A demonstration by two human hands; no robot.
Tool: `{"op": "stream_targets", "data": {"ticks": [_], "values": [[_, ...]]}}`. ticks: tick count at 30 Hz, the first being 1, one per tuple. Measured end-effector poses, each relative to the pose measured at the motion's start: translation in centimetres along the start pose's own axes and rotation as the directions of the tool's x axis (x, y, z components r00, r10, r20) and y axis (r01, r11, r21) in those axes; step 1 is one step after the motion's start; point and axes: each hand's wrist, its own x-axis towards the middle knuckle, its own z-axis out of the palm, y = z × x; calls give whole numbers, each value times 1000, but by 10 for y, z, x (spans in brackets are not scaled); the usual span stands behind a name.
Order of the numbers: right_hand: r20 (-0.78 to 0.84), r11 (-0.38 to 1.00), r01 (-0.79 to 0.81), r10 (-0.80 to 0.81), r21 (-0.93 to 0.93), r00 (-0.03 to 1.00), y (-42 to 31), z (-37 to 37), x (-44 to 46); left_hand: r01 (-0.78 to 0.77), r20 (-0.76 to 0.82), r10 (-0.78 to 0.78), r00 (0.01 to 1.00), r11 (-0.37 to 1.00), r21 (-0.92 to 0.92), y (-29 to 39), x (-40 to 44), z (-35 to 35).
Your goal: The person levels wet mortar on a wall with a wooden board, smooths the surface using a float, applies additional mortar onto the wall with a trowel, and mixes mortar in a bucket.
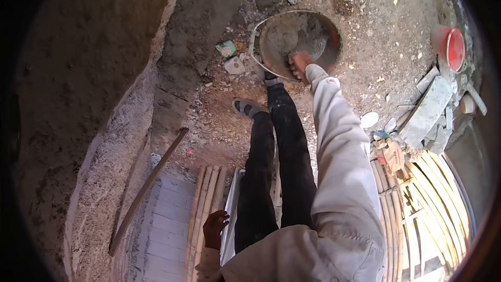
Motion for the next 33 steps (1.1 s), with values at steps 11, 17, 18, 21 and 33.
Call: {"op": "stream_targets", "data": {"ticks": [11, 17, 18, 21, 33], "values": [[100, 860, 463, -491, 216, 865, 53, 17, -166, -262, 4, 262, 965, 964, 40, -14, -29, -66], [93, 652, 530, -673, 542, 733, 36, 72, -413, -445, 3, 445, 895, 895, 33, -57, -46, -120], [62, 566, 588, -748, 577, 660, 31, 86, -465, -477, 8, 477, 879, 876, 69, -71, -37, -132], [-24, 275, 669, -916, 690, 401, 19, 129, -620, -532, -48, 539, 841, 840, 107, -109, -12, -161], [-545, -792, 285, -587, 540, -598, -55, 294, -1097, -710, -157, 730, 666, 684, 168, 25, -12, -207]]}}
